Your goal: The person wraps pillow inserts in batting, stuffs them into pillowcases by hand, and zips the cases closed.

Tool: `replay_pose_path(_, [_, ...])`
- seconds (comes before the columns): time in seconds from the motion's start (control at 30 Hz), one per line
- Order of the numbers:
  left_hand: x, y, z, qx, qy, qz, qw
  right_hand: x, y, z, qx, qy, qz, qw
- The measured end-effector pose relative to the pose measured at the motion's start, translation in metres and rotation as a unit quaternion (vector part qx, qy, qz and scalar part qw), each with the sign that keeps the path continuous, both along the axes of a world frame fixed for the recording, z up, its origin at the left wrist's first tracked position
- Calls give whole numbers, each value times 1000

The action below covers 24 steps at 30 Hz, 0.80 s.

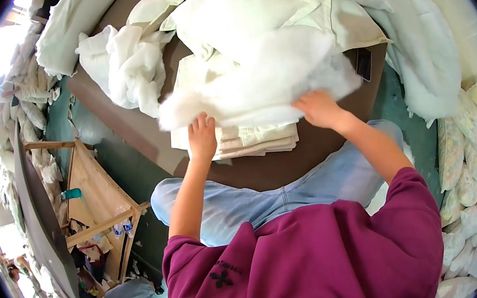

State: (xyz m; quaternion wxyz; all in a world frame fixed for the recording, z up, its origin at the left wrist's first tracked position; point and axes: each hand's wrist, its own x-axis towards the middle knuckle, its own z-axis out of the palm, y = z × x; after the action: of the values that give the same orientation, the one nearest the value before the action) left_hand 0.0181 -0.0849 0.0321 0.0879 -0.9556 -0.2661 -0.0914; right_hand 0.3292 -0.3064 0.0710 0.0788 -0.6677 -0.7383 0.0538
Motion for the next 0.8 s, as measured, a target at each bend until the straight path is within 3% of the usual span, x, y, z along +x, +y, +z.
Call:
replay_pose_path(0.03, [-5,-11,-6,-114,53,38,991,-1,-8,-24,-77,9,19,997])
replay_pose_path(0.1, [-11,-27,-14,-264,35,107,958,-11,-21,-35,-220,76,14,972])
replay_pose_path(0.17, [-13,-34,-6,-242,24,102,965,-21,-27,-13,-351,186,-30,917])
replay_pose_path(0.2, [-13,-36,-2,-230,18,99,968,-21,-18,-11,-383,180,-24,906])
replay_pose_path(0.3, [-10,-38,-2,-141,-29,-13,989,-16,6,-28,-200,203,-98,954])
replay_pose_path(0.4, [-4,-52,17,-140,-49,-85,985,-30,41,18,-91,252,-190,945])
replay_pose_path(0.47, [-9,-64,19,-143,-23,-146,979,-32,58,11,-62,163,-138,975])
replay_pose_path(0.6, [-34,-97,3,-210,155,-162,952,-8,104,-71,-120,-41,-46,991])
replay_pose_path(0.7, [-55,-109,-14,-292,200,-134,926,6,136,-70,-8,168,-183,969])
replay_pose_path(0.77, [-66,-115,-28,-374,200,-102,900,13,157,-35,37,344,-302,888])
replay_pose_path(0.8, [-73,-119,-49,-425,187,-75,882,18,165,-34,122,359,-346,858])
